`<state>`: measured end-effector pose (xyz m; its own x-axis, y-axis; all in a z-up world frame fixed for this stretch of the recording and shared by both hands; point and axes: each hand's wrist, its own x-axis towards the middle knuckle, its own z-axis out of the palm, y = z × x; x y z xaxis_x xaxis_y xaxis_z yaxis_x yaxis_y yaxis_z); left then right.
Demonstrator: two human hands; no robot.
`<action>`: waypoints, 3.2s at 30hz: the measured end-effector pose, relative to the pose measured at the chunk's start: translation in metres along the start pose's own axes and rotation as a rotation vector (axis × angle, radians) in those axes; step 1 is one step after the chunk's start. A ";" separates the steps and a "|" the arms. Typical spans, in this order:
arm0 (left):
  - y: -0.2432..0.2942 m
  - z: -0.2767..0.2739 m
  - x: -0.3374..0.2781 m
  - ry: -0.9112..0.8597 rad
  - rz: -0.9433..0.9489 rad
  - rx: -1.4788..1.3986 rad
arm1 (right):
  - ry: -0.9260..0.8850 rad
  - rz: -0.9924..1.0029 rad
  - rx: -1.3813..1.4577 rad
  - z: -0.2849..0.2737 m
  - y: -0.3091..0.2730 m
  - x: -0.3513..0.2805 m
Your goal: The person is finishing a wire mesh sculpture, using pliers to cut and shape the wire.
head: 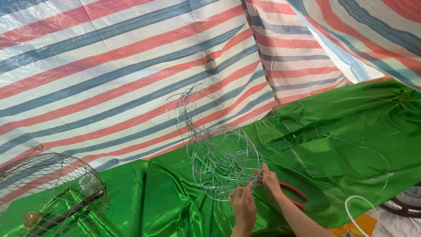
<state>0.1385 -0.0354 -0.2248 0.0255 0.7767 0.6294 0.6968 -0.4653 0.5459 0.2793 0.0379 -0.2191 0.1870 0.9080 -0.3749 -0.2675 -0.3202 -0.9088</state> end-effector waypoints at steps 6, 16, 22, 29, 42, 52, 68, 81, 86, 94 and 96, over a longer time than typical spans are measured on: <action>-0.011 0.001 -0.011 -0.018 0.069 0.112 | -0.085 0.061 -0.507 -0.026 -0.026 -0.011; -0.038 -0.009 -0.041 -0.021 0.279 0.152 | -0.024 -0.231 -0.655 -0.031 -0.120 -0.008; -0.050 -0.013 -0.053 -0.068 0.240 0.054 | -0.146 -0.369 -0.304 -0.013 -0.147 0.036; -0.040 -0.019 -0.054 0.127 0.274 0.076 | -0.392 -0.130 -0.204 0.009 -0.149 0.101; -0.022 -0.127 0.017 0.323 -0.082 -0.049 | -0.537 0.095 -0.219 0.038 -0.183 0.076; -0.027 -0.101 0.014 0.146 -0.164 0.011 | -0.623 0.059 -0.307 0.031 -0.178 0.085; -0.040 -0.097 0.008 0.189 -0.093 0.051 | -0.464 0.026 -0.509 0.046 -0.172 0.123; -0.036 -0.099 0.008 0.197 -0.095 0.004 | -0.643 -0.001 -0.544 0.051 -0.162 0.152; -0.034 -0.097 0.009 0.167 -0.099 0.011 | -0.633 0.060 -0.491 0.049 -0.141 0.180; -0.036 -0.099 0.007 0.156 -0.102 0.004 | -0.733 0.051 -0.400 0.041 -0.134 0.189; -0.035 -0.099 0.007 0.172 -0.076 0.014 | -0.761 0.056 -0.431 0.035 -0.124 0.205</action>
<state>0.0428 -0.0556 -0.1845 -0.1493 0.7247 0.6727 0.7018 -0.4016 0.5884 0.3175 0.2738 -0.1765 -0.5381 0.7725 -0.3372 0.1516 -0.3049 -0.9402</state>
